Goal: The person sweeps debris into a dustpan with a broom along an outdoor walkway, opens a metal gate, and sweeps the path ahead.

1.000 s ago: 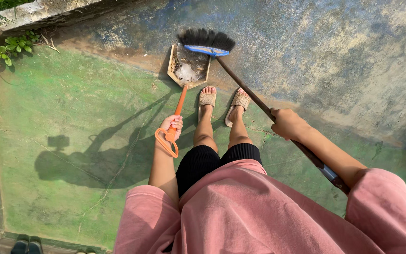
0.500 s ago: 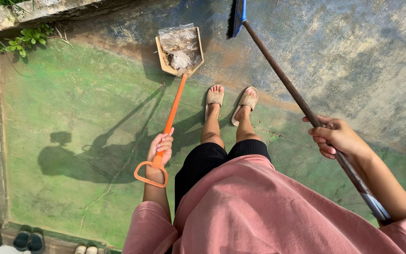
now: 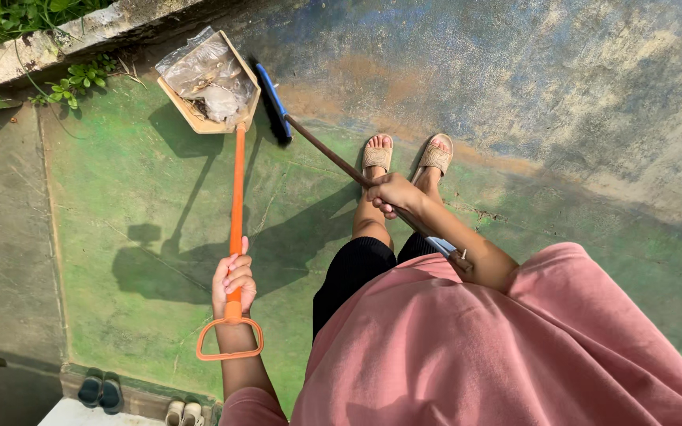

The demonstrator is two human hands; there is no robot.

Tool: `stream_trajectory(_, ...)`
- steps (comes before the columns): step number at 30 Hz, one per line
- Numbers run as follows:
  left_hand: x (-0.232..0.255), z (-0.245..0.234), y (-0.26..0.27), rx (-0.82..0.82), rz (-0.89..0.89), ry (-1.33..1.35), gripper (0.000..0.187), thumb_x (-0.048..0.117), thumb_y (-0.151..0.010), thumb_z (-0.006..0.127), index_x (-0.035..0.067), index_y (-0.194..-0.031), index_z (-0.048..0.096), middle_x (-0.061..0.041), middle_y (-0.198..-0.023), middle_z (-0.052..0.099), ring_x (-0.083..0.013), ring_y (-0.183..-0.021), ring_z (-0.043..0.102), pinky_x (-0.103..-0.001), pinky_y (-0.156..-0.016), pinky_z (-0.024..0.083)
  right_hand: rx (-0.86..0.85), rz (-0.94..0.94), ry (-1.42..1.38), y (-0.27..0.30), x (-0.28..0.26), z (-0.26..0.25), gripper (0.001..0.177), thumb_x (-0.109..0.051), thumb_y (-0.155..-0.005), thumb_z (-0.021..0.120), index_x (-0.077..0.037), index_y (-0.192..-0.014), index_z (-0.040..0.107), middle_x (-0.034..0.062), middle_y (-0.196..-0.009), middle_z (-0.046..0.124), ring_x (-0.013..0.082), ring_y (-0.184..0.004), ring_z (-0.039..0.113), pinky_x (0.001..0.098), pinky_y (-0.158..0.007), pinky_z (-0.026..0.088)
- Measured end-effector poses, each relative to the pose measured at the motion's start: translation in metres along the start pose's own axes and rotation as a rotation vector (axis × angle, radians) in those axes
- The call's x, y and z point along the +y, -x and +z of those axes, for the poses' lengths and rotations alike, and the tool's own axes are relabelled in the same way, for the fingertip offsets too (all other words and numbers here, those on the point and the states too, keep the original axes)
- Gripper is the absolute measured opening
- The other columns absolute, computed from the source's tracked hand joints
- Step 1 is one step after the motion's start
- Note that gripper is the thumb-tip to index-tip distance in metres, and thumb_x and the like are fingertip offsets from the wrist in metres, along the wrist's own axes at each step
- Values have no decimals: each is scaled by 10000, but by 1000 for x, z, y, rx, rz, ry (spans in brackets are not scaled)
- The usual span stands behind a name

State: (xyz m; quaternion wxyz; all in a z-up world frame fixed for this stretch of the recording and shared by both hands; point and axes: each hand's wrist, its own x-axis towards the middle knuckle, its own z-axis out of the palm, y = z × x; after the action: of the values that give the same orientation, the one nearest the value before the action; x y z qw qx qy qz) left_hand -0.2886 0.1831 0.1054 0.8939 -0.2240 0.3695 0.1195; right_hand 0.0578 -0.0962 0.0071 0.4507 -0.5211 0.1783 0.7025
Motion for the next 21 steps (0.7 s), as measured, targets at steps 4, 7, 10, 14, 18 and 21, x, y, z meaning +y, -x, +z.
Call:
stream_trajectory(4, 1, 5, 4, 3, 50, 40, 416, 35, -1058, 400, -98, -1451, 436, -50, -813, 473, -85, -494, 465, -212, -396, 452, 202, -19, 37, 20, -11, -32, 242, -53, -864, 679, -1, -1094, 622, 23, -612, 549, 97, -385, 448, 287, -336, 352)
stream_trajectory(7, 3, 8, 4, -38, 46, 112, 426, 34, -1053, 408, -116, -1452, 430, -64, -812, 473, -99, -494, 461, -215, -388, 448, 318, -75, 272, 100, -13, -47, 305, -31, -828, 619, -19, -1125, 686, 46, -586, 556, 110, -365, 489, 297, -327, 423)
stream_trajectory(10, 7, 14, 2, -3, 68, 89, 426, 38, -1047, 417, -111, -1446, 438, -72, -813, 475, -99, -493, 468, -212, -379, 450, 299, -33, 321, 155, -8, -40, 336, -11, -837, 615, 70, -1151, 705, 66, -592, 560, 124, -361, 484, 305, -320, 388)
stream_trajectory(14, 5, 22, -15, 6, 73, 68, 432, 34, -1049, 416, -108, -1456, 423, -65, -812, 476, -95, -493, 473, -209, -383, 452, 145, -6, 141, 137, 3, -28, 494, 20, -786, 641, -13, -1279, 628, 45, -565, 545, 116, -332, 440, 307, -294, 361)
stream_trajectory(18, -5, 33, -27, 57, 101, 13, 446, 31, -1047, 411, -100, -1474, 409, -64, -799, 472, -91, -482, 466, -197, -372, 450, 163, 16, 144, 75, 2, -21, 454, -16, -811, 662, -12, -1264, 637, 25, -587, 531, 110, -347, 438, 296, -315, 376)
stream_trajectory(21, -15, 39, -36, 34, 22, -7, 436, 35, -1054, 417, -75, -1476, 419, -64, -799, 471, -95, -475, 453, -206, -368, 436, 368, 2, 252, 81, -4, -61, 321, -72, -884, 676, 117, -1143, 672, 44, -613, 533, 125, -372, 455, 304, -339, 389)
